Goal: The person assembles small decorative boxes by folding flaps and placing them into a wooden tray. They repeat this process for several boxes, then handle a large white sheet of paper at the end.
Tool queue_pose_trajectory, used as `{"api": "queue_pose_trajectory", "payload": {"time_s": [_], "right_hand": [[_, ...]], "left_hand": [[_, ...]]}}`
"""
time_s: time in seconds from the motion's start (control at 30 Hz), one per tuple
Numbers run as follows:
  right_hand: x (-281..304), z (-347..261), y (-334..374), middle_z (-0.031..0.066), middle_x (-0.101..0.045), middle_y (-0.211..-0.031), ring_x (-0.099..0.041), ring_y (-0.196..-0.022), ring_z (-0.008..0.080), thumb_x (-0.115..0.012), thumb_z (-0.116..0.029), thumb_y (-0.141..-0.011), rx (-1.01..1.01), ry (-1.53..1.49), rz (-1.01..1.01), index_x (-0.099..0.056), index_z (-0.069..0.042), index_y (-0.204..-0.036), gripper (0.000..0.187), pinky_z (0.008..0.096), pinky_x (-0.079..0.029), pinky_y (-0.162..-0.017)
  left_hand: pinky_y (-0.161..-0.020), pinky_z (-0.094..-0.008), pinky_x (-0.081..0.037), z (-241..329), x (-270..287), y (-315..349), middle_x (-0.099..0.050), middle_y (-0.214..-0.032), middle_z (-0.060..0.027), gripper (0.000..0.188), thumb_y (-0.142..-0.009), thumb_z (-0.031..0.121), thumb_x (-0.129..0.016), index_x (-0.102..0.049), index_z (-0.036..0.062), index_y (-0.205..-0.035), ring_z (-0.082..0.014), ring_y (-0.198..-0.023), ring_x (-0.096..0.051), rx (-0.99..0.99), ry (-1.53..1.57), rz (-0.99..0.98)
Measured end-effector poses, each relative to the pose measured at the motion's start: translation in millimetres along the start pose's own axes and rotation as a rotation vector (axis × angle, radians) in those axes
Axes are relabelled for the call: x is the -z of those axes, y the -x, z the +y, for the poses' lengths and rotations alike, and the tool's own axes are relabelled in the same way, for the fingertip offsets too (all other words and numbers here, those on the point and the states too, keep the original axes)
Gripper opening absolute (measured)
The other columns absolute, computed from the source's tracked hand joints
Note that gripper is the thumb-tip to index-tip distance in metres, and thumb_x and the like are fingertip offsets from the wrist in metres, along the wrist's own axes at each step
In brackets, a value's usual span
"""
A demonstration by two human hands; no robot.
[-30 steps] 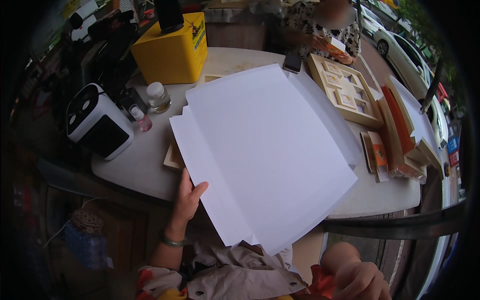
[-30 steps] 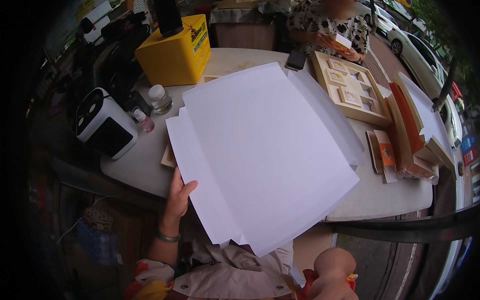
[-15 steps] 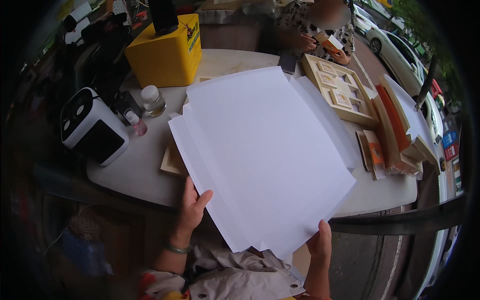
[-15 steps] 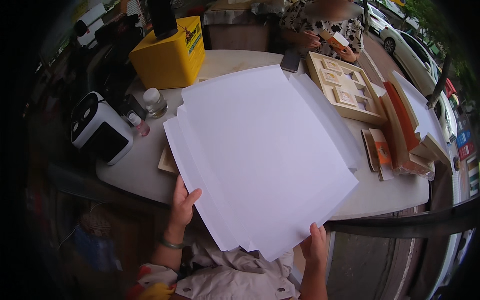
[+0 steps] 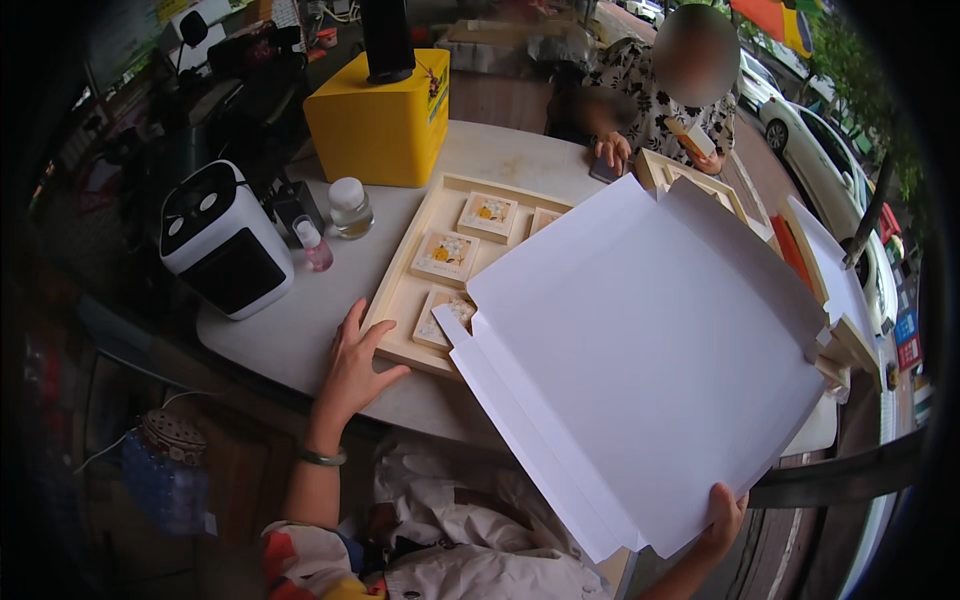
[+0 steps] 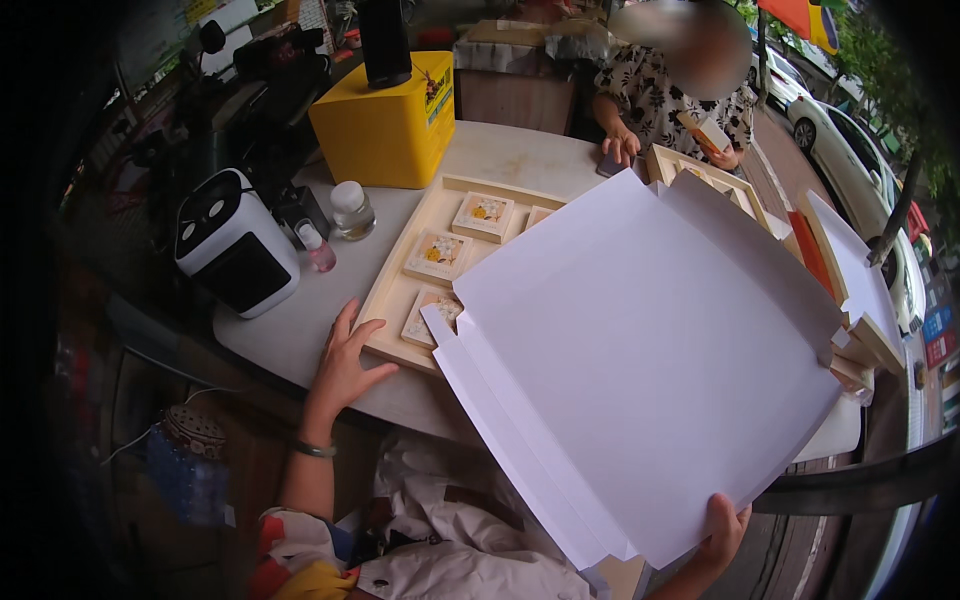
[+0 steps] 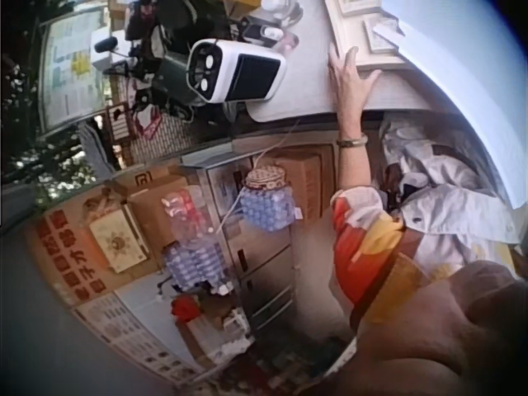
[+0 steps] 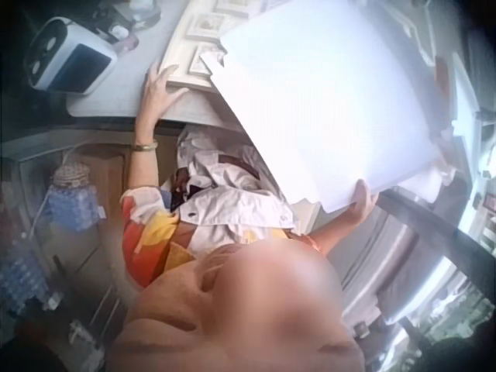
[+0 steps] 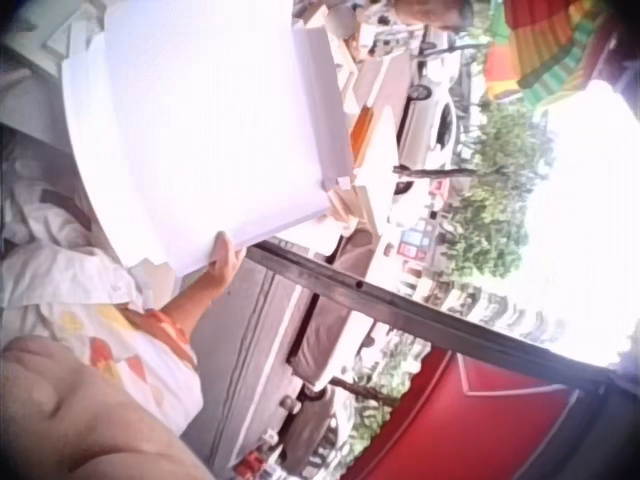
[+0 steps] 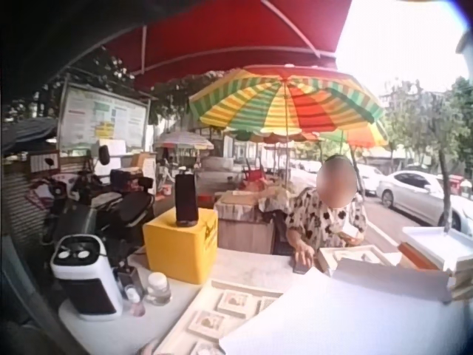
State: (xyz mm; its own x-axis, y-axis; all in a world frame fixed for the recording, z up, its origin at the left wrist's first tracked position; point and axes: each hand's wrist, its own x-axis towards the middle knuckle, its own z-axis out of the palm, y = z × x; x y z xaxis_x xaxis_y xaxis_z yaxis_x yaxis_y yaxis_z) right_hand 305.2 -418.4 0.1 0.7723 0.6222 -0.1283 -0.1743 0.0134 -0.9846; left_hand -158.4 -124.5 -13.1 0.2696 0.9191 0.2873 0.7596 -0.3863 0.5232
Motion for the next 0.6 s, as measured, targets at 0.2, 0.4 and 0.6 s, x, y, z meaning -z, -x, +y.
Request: {"api": "queue_pose_trajectory", "payload": {"time_s": [0.2,0.4,0.6], "right_hand": [[15,-5,10,0.0204,-0.058,-0.112,-0.060,-0.096,0.0281,-0.070,-0.016,-0.071,0.004,0.001,0.028,-0.042,0.009,-0.127,0.068,0.0370,-0.050,-0.084],[15,-6,13,0.0198,-0.060,-0.105,-0.063,-0.087,0.0290,-0.067,-0.018,-0.071,0.048,-0.034,0.040,-0.043,0.007,-0.126,0.065,0.0380,-0.054,-0.074],[19,7,3,0.0216,-0.060,-0.104,-0.062,-0.088,0.0288,-0.065,-0.013,-0.070,-0.015,-0.163,-0.071,-0.042,0.011,-0.125,0.065,0.0373,-0.052,-0.079]], "left_hand": [[-0.101,-0.0415,-0.041,-16,-14,-12,-0.036,-0.142,-0.0239,0.040,-0.059,0.010,-0.085,-0.058,0.0046,-0.089,-0.0401,-0.126,-0.043,-0.023,0.116,-0.040],[-0.098,-0.0403,-0.044,-24,-24,-10,-0.043,-0.137,-0.0236,0.039,-0.056,0.009,-0.086,-0.058,0.0048,-0.083,-0.0389,-0.122,-0.049,-0.067,0.195,0.056],[-0.093,-0.0396,-0.047,-19,-34,-18,-0.047,-0.134,-0.0213,0.039,-0.056,0.007,-0.086,-0.058,0.0034,-0.083,-0.0370,-0.117,-0.053,-0.039,0.223,0.126]]}}
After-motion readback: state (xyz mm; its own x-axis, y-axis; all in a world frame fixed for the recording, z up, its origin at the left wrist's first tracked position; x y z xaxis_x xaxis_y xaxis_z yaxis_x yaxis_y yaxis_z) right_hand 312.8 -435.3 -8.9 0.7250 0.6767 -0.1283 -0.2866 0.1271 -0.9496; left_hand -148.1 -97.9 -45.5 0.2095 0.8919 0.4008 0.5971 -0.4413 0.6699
